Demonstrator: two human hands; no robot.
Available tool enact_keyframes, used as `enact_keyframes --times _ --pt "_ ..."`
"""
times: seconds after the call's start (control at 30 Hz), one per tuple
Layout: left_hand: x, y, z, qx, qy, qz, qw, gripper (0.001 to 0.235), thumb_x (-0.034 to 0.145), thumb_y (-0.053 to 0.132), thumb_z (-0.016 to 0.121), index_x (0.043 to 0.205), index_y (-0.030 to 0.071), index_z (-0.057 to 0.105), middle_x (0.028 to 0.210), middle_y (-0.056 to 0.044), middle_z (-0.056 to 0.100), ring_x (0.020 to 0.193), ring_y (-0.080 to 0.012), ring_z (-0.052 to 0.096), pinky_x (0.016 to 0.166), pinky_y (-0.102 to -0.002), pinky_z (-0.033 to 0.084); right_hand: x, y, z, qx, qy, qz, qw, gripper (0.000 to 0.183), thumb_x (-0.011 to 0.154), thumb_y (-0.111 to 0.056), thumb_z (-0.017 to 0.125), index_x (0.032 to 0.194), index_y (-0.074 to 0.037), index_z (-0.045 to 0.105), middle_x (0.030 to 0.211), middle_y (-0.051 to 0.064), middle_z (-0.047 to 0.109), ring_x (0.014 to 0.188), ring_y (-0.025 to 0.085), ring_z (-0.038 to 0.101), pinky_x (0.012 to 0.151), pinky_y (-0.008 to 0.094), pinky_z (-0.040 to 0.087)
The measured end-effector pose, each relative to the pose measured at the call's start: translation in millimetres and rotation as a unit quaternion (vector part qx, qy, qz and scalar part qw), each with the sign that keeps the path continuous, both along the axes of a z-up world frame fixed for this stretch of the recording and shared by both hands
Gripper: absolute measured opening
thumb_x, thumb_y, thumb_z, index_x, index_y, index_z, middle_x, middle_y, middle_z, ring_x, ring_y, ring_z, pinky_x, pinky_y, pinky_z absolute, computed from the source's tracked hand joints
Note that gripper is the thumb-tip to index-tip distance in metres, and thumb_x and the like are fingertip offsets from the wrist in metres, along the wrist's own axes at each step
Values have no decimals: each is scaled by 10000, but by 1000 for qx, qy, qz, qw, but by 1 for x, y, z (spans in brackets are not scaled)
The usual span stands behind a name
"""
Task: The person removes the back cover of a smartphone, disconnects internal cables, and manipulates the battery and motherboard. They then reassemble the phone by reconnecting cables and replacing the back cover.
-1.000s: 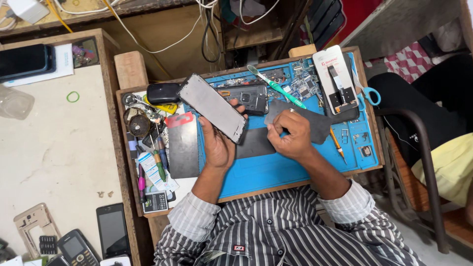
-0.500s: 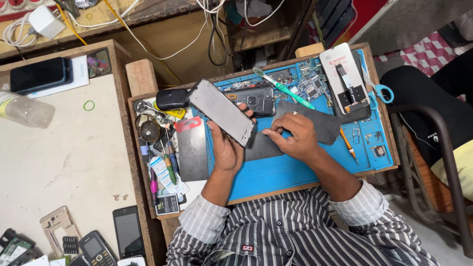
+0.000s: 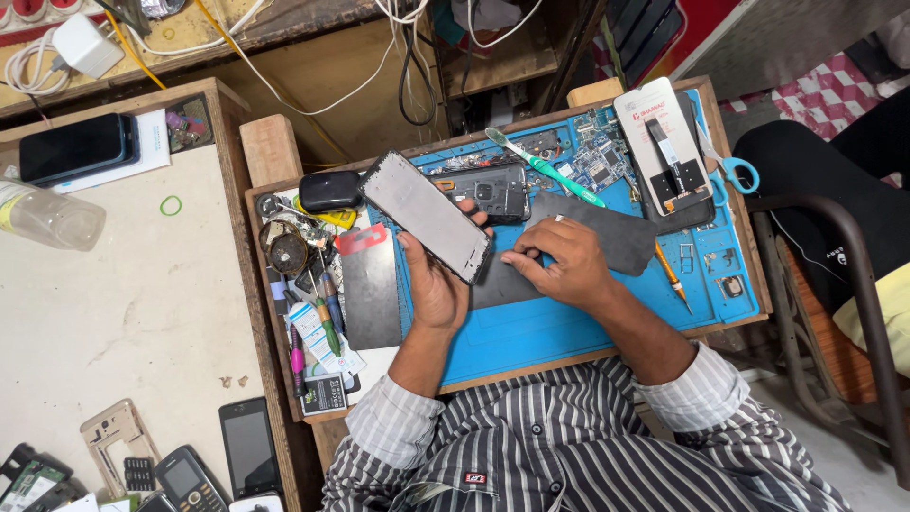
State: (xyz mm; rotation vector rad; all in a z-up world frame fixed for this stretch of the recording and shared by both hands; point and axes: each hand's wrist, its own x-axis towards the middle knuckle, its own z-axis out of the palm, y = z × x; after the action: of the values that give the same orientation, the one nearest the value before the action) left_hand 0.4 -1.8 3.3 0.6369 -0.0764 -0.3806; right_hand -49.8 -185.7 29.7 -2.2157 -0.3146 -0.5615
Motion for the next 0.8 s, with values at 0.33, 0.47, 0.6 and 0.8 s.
enact_keyframes --times 0.33,0.47,0.6,0.8 --pt "-1 -1 -2 -9 4 -6 1000 758 1032 671 372 1523 95 411 1378 -146 591 1251 -263 615 1077 -469 536 1 1 -3 -25 -5 17 1000 174 836 -156 862 874 -50 730 817 47 705 717 190 683 651 325 519" --pt "-1 -2 -4 -10 8 -4 1000 771 1039 677 361 1502 64 428 1383 -148 591 1253 -261 617 1078 -468 538 -2 1 -3 -27 13 14 999 158 826 -145 867 875 -57 745 798 44 706 678 185 674 622 326 511" --pt "-1 -1 -6 0 1 3 1000 766 1025 675 362 1513 86 421 1364 -154 597 1232 -262 622 1057 -469 542 0 3 1 -30 6 9 999 171 824 -142 869 885 -63 730 842 63 722 696 200 677 629 331 518" --pt "-2 -2 0 -10 12 2 1000 789 1029 689 352 1540 91 411 1368 -156 602 1214 -268 636 1043 -448 553 0 3 17 -59 -53 -17 997 125 860 -40 795 968 -49 731 944 115 730 830 258 714 733 350 562"
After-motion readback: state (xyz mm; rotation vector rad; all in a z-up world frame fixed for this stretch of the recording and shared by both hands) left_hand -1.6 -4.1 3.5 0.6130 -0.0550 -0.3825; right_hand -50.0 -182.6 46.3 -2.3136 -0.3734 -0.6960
